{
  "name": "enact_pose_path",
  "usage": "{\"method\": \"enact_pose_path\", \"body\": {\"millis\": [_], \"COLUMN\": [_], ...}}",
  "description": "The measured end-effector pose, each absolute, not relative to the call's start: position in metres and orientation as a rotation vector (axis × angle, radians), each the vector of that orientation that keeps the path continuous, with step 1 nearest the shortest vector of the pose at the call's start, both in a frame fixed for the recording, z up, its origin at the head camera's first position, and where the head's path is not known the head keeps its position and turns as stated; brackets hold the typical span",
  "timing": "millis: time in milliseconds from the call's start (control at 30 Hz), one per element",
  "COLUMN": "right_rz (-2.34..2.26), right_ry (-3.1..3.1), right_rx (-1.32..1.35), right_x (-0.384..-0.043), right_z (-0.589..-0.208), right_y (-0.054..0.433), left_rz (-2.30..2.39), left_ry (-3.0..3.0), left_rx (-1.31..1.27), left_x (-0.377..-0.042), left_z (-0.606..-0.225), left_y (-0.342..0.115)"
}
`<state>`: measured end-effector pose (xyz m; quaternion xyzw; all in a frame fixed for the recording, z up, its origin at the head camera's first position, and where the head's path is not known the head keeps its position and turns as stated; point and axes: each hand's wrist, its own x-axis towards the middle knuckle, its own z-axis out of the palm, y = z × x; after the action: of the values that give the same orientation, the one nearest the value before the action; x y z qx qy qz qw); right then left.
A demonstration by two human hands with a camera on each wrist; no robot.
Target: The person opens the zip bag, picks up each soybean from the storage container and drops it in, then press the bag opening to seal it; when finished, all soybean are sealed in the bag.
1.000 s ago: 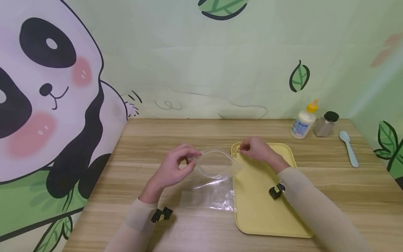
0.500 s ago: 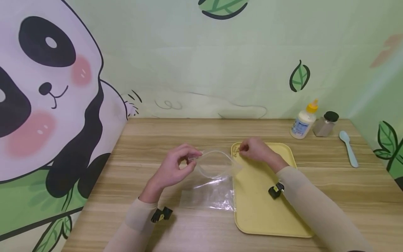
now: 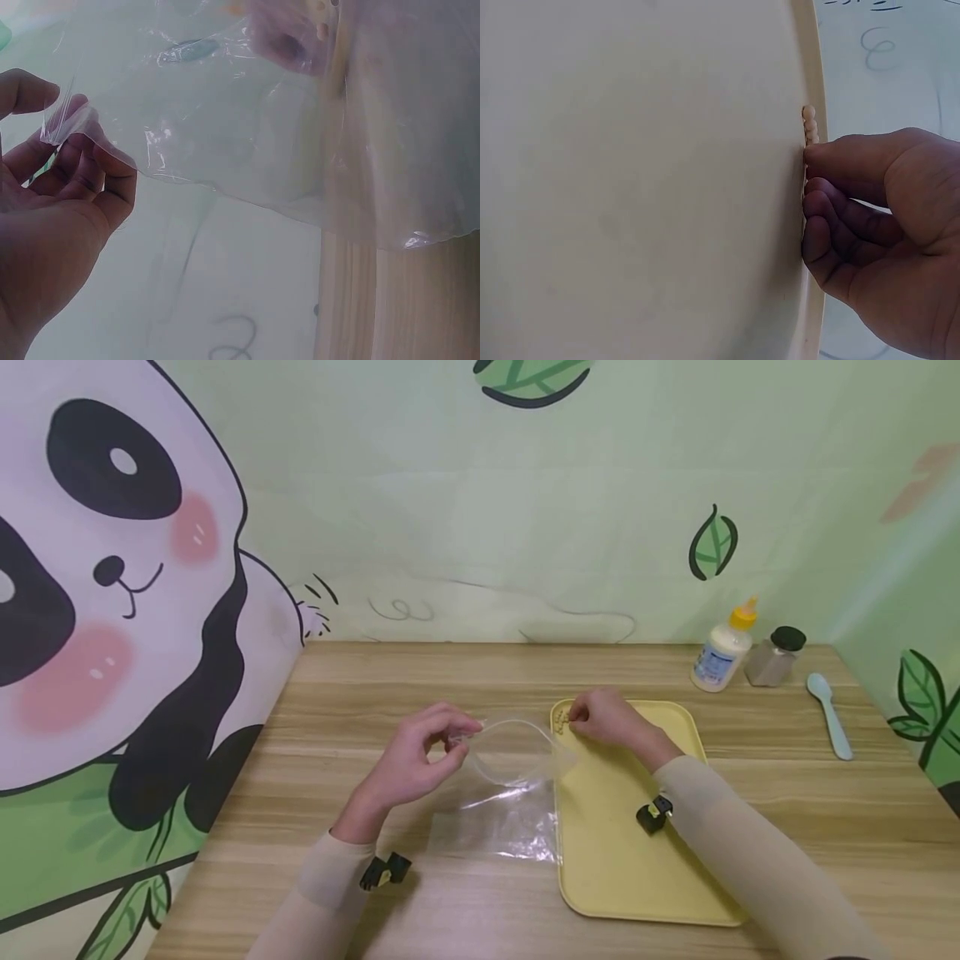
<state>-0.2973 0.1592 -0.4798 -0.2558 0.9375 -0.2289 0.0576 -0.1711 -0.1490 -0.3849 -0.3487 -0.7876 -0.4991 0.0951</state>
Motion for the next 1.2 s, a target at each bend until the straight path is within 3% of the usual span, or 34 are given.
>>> {"method": "enact_pose_path", "body": {"millis": [867, 1200], "right_rz": [-0.666, -0.686], "right_ry": [2.857, 2.854], "right_rx": [-0.782, -0.776], "right_x": [-0.296, -0.293], "right_z": [-0.478, -0.473], "right_y": [0.158, 0.157], "left_rz": [-1.495, -1.475], "left_ry": [-2.350, -2.388], "left_rx": [-1.015, -0.984], "left_x": [-0.169, -0.184], "left_z": [-0.384, -0.409], "left_y": [-0.150, -0.156]}}
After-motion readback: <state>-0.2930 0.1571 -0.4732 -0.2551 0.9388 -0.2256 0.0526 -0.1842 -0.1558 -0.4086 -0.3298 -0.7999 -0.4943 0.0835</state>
